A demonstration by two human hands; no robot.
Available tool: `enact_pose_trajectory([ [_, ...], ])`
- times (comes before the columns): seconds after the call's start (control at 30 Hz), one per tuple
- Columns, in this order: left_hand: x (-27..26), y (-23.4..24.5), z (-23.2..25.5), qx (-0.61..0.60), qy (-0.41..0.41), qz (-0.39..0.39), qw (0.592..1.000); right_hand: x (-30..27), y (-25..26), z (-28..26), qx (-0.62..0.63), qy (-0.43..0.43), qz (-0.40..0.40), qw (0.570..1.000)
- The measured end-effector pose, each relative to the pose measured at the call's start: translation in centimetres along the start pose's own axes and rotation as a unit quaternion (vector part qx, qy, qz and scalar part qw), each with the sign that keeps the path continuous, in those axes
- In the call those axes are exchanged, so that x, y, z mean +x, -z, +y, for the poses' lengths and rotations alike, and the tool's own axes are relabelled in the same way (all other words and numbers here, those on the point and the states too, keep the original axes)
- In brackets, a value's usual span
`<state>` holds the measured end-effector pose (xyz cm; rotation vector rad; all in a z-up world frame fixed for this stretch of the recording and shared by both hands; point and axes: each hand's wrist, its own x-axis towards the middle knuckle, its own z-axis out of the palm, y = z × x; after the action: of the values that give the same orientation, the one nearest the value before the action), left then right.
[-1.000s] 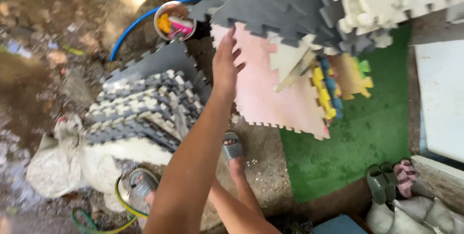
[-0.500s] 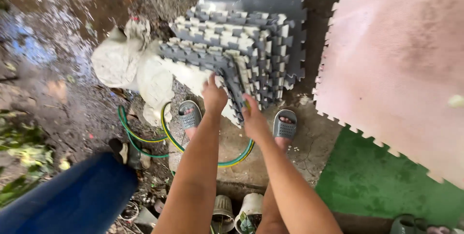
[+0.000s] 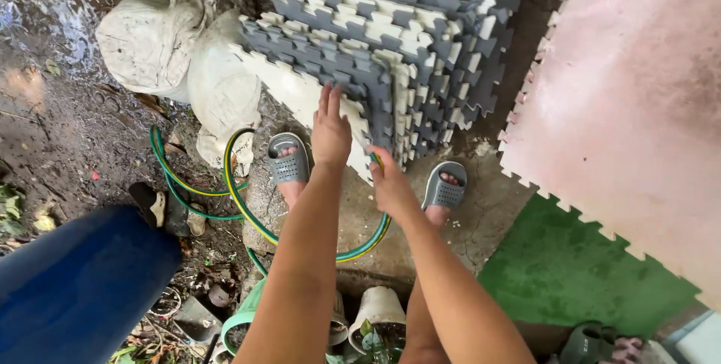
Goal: Washing interlocking foam floor mats using a water hose.
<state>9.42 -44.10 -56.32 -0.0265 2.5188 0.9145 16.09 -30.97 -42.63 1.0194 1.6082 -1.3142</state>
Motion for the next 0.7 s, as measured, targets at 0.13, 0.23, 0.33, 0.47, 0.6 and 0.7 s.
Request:
enact_pose_trajectory([
  [0.13, 0.2, 2.5, 2.0, 0.119, -0.037, -0.005, 0.992, 2.0, -1.3, 3.1, 0.018, 0.101, 0.053, 0.993],
  [0.23, 2.1, 2.8, 2.9, 0.181, -0.065, -0.022, 0.981, 2.1, -0.4, 1.2, 0.012, 0.177, 0.099, 0.979],
  [0.33, 2.2, 3.2, 4.5, 0.18, -0.075, -0.063, 0.979, 1.3, 0.6, -1.5, 0.051, 0.096, 0.092, 0.99],
  [0.47, 1.1, 1.9, 4.3, 0.22, -0.06, -0.038, 0.973, 1.7, 0.3, -1.0, 0.088, 0.021, 0.066, 0.994],
  [0.6, -0.1, 3.4, 4.6, 0.249, -0.023, -0.059, 0.966, 0.6, -1.1, -0.8, 0.052, 0.002, 0.056, 0.997],
  [0.7, 0.4, 2.9, 3.9, 0.224, -0.069, -0.047, 0.971, -0.5, -2.1, -1.6, 0.041, -0.012, 0.04, 0.998],
])
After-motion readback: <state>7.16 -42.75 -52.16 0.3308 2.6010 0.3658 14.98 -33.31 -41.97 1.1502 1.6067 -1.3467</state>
